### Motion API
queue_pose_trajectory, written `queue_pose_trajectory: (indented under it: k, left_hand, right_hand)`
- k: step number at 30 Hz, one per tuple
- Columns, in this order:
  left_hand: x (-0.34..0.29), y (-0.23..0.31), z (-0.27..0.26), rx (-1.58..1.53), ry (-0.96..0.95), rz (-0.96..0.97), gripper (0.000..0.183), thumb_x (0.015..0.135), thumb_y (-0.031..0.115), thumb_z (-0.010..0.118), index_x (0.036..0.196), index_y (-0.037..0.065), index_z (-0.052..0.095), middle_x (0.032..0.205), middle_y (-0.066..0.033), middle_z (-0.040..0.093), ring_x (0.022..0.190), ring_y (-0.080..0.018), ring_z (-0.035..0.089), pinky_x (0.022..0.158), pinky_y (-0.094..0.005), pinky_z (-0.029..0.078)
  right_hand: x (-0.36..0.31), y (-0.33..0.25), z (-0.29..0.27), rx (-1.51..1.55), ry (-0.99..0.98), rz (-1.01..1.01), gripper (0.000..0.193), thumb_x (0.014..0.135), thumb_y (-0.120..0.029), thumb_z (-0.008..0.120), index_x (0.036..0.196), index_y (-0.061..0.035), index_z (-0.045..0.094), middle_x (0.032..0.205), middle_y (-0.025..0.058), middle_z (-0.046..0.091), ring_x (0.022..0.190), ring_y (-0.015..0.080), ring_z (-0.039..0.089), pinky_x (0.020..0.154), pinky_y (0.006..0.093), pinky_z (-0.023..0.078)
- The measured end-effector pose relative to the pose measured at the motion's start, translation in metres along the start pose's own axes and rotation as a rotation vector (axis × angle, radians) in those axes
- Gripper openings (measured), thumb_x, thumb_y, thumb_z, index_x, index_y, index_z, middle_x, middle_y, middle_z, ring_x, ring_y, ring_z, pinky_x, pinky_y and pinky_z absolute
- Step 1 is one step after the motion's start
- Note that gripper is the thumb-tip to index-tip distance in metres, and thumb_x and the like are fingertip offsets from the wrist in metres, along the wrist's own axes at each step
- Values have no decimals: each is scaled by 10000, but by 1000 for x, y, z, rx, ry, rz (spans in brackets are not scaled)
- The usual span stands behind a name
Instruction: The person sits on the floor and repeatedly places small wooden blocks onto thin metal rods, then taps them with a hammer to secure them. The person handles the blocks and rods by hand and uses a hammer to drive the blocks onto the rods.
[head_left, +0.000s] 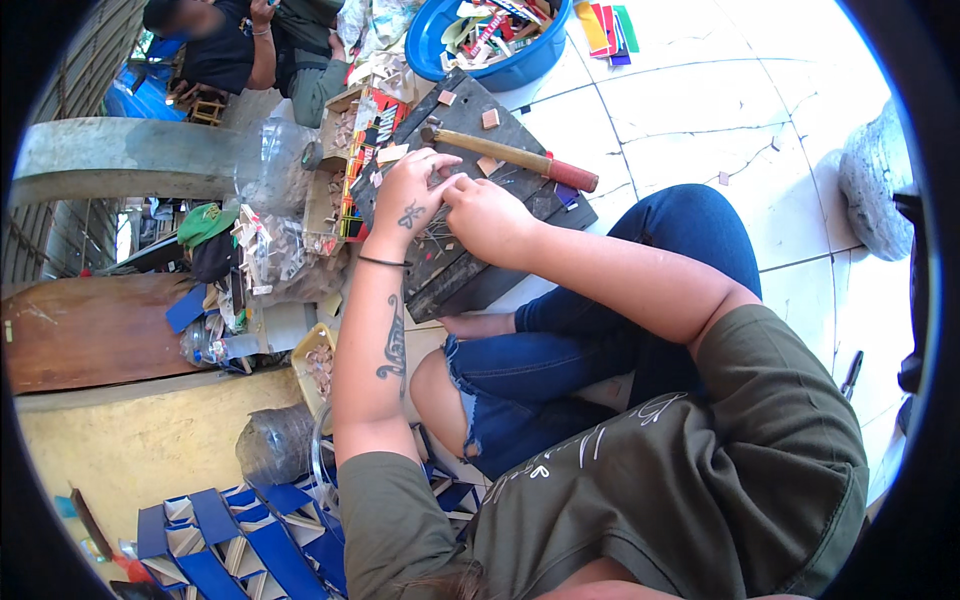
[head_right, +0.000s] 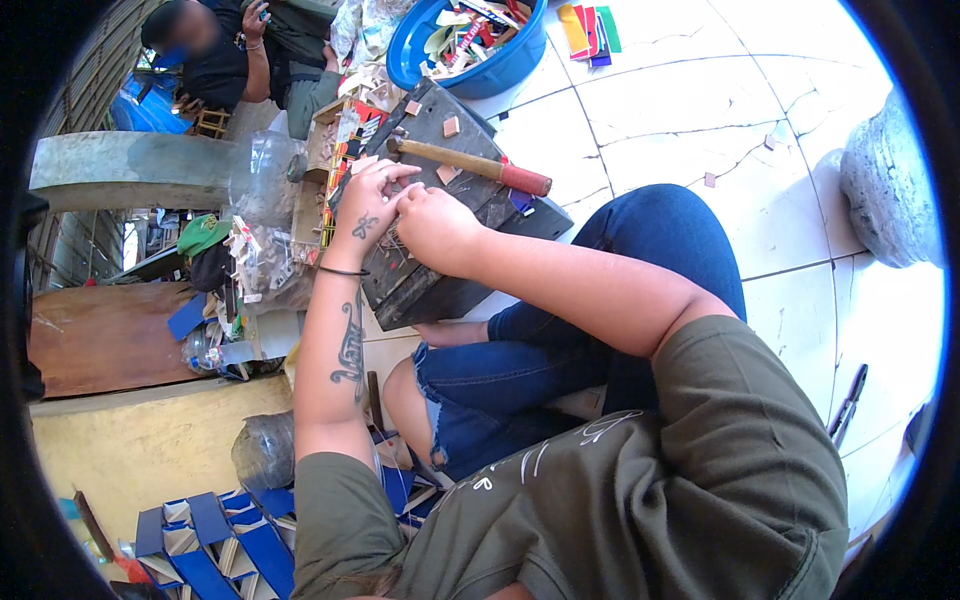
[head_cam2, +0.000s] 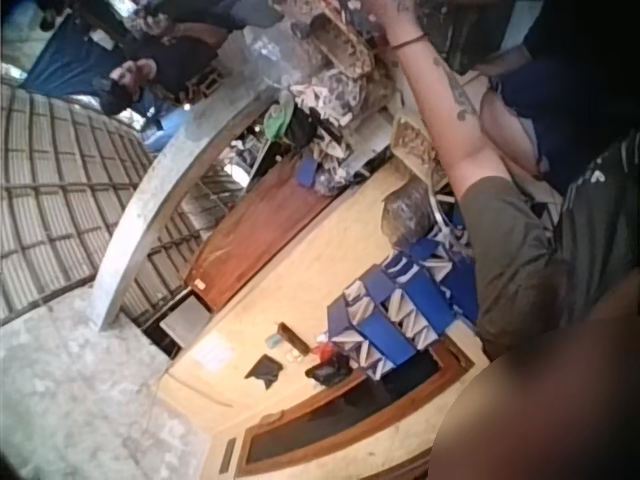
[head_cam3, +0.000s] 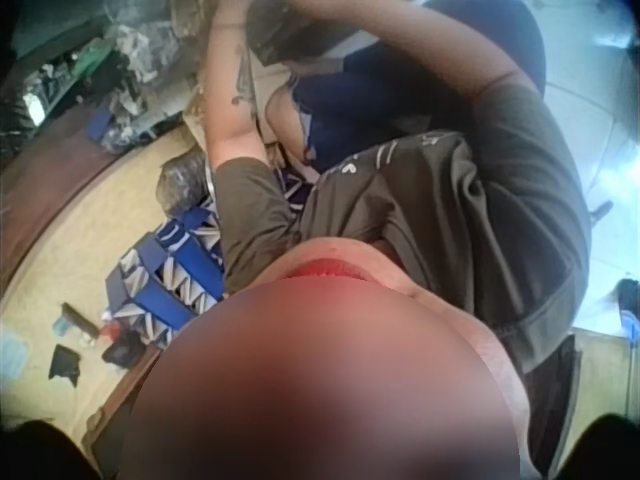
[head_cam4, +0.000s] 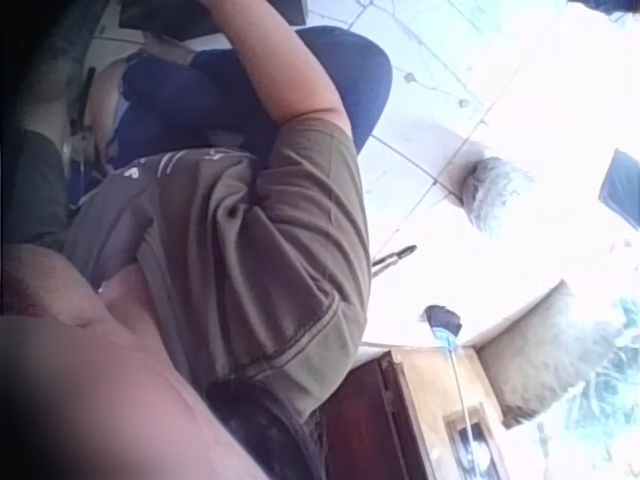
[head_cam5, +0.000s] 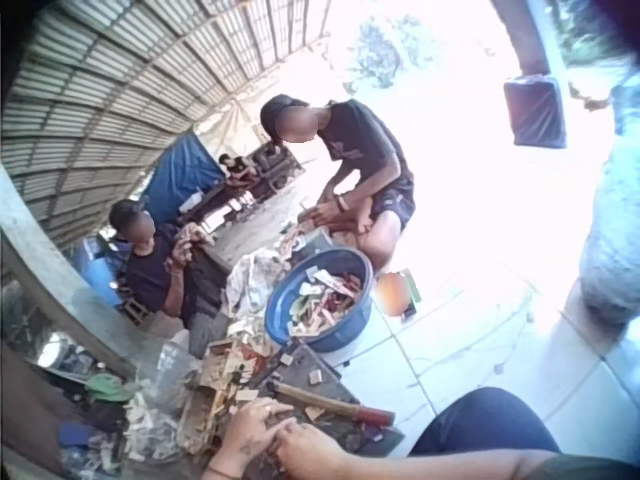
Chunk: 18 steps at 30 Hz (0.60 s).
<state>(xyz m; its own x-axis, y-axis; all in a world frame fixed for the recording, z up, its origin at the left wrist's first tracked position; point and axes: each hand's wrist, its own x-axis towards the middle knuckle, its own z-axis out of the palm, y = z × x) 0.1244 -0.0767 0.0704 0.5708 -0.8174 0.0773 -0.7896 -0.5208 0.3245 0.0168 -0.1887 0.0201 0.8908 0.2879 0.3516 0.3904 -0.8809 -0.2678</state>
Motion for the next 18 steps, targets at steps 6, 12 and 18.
queue_pose_trajectory:
  k: [6, 12, 18]
  left_hand:
    - [14, -5, 3, -87, -52, -138, 176, 846, 144, 678, 976, 34, 722, 778, -60, 674, 639, -131, 567, 625, -290, 472]
    - [24, -18, 6, -140, -149, -283, 211, 880, 178, 666, 999, 10, 712, 810, -70, 710, 675, -113, 606, 649, -286, 490]
    - [37, -27, -3, -506, -310, -565, 284, 930, 267, 643, 1058, 20, 700, 954, -24, 698, 834, -91, 614, 754, -263, 500]
  right_hand:
    - [-2, -3, 6, -181, 52, 53, 206, 773, -197, 623, 889, -70, 736, 1040, 151, 642, 1065, 247, 563, 790, 327, 435]
    - [9, 2, 20, -186, 134, 51, 207, 779, -192, 608, 891, -71, 734, 1030, 133, 644, 1016, 236, 572, 779, 331, 428]
    - [10, 1, 14, -120, 148, 20, 153, 756, -176, 618, 827, -96, 728, 947, 47, 651, 943, 202, 573, 762, 324, 423]
